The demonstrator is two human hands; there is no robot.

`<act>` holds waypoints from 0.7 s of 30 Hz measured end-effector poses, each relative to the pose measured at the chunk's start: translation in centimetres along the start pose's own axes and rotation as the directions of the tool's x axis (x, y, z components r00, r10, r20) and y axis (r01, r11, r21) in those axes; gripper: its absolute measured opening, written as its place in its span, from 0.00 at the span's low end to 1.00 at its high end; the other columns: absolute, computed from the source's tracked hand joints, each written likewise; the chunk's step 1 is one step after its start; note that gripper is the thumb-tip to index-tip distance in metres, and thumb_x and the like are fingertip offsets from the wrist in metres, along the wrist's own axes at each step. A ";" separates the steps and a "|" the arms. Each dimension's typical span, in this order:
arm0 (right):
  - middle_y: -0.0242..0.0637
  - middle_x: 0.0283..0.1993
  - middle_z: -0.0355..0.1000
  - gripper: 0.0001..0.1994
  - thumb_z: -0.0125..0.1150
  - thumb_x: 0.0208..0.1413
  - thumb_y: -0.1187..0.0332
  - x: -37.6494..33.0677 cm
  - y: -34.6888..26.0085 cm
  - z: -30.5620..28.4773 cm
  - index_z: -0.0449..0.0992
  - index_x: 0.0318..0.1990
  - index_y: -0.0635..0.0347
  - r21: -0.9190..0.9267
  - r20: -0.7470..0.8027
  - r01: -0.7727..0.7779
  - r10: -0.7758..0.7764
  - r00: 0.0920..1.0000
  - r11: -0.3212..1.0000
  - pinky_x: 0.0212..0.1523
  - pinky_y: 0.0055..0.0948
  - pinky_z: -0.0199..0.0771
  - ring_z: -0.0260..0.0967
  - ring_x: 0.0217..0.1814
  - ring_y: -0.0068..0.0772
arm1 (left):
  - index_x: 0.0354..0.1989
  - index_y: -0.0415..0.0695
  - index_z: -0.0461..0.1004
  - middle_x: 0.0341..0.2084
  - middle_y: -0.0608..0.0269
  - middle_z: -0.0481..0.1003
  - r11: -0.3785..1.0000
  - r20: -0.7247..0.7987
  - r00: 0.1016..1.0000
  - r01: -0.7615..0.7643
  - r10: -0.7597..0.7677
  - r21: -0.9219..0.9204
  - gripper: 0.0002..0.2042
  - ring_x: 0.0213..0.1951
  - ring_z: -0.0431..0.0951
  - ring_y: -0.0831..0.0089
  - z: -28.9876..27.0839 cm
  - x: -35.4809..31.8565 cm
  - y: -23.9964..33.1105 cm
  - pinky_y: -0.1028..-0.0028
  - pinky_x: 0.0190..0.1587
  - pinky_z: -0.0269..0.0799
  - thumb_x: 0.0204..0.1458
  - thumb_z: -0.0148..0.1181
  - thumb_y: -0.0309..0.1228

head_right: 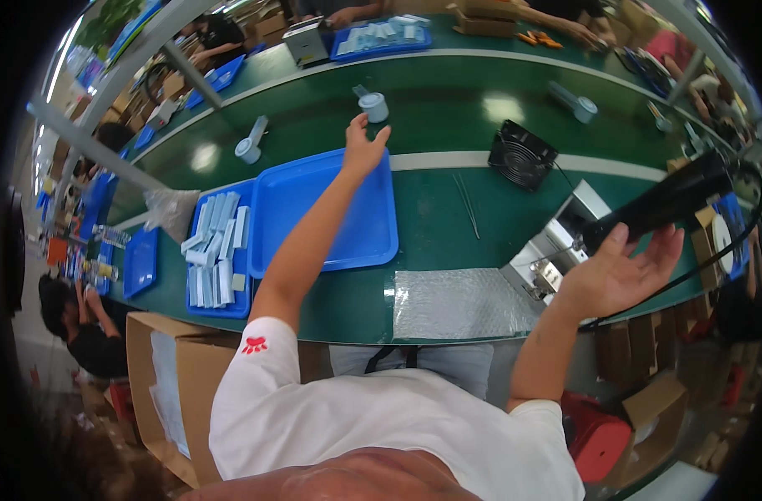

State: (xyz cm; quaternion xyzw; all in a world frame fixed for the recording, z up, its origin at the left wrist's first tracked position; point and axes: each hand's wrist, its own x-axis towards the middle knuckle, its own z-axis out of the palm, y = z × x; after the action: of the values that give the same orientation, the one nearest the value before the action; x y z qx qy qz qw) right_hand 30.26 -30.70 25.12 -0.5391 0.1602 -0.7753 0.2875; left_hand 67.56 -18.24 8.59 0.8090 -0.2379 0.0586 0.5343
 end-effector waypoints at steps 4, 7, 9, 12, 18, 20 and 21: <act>0.49 0.65 0.61 0.29 0.59 0.54 0.83 -3.7 -0.6 0.6 0.60 0.64 0.71 0.122 0.200 0.058 -0.081 0.976 0.991 0.66 0.41 0.65 0.62 0.66 0.43 | 0.54 0.44 0.73 0.53 0.50 0.72 0.965 0.144 0.963 -0.244 0.229 0.093 0.20 0.57 0.71 0.51 -4.2 -4.0 1.2 0.59 0.61 0.67 0.54 0.66 0.36; 0.49 0.58 0.65 0.25 0.57 0.53 0.84 -8.5 -0.4 1.4 0.66 0.60 0.71 0.192 0.540 -0.163 0.034 0.841 0.968 0.60 0.36 0.70 0.68 0.57 0.40 | 0.48 0.44 0.77 0.48 0.53 0.75 0.916 0.124 0.934 -0.354 0.335 0.190 0.15 0.54 0.73 0.52 -7.0 -4.2 0.6 0.60 0.59 0.69 0.53 0.66 0.34; 0.47 0.53 0.70 0.24 0.59 0.51 0.84 -12.2 0.2 1.8 0.70 0.58 0.69 0.120 0.718 -0.193 0.049 0.694 0.974 0.52 0.33 0.74 0.73 0.50 0.38 | 0.46 0.45 0.78 0.46 0.54 0.76 0.881 0.062 0.930 -0.364 0.363 0.303 0.14 0.53 0.74 0.52 -9.6 -2.7 -1.1 0.60 0.58 0.69 0.52 0.66 0.33; 0.43 0.48 0.73 0.26 0.61 0.49 0.83 -16.6 -0.2 2.4 0.72 0.59 0.65 0.049 0.855 -0.190 0.057 0.515 0.981 0.46 0.30 0.76 0.75 0.42 0.35 | 0.46 0.47 0.78 0.48 0.55 0.75 0.804 -0.042 0.931 -0.290 0.362 0.519 0.14 0.55 0.72 0.52 -14.0 0.5 -4.7 0.58 0.58 0.68 0.50 0.66 0.33; 0.42 0.47 0.73 0.28 0.60 0.52 0.83 -21.5 0.8 -1.0 0.68 0.63 0.65 -0.202 0.935 -0.345 0.285 0.212 0.917 0.46 0.29 0.78 0.74 0.42 0.28 | 0.55 0.53 0.75 0.58 0.52 0.66 0.464 -0.239 0.950 0.121 0.204 0.877 0.25 0.62 0.64 0.49 -21.4 6.8 -11.2 0.43 0.60 0.63 0.46 0.69 0.43; 0.41 0.47 0.73 0.29 0.60 0.53 0.83 -21.3 0.9 -1.6 0.66 0.65 0.64 -0.288 0.887 -0.436 0.409 0.214 0.852 0.45 0.29 0.78 0.74 0.42 0.28 | 0.59 0.57 0.73 0.62 0.53 0.63 0.437 -0.267 0.963 0.225 0.037 0.871 0.29 0.64 0.62 0.49 -21.3 8.2 -11.1 0.40 0.60 0.63 0.46 0.69 0.47; 0.41 0.47 0.73 0.30 0.61 0.53 0.82 -21.4 1.5 -2.1 0.65 0.66 0.64 -0.323 0.871 -0.450 0.448 0.203 0.832 0.44 0.29 0.78 0.74 0.41 0.27 | 0.63 0.60 0.71 0.65 0.54 0.60 0.471 -0.247 0.969 0.233 -0.034 0.851 0.31 0.65 0.60 0.49 -21.1 9.0 -11.8 0.38 0.60 0.63 0.47 0.68 0.49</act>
State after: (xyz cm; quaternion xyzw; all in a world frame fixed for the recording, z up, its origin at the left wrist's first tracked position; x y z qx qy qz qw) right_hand 34.21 -18.76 7.56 -0.8063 0.1180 -0.2157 0.5380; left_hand 84.09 1.43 10.77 0.9737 -0.0572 0.2085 0.0718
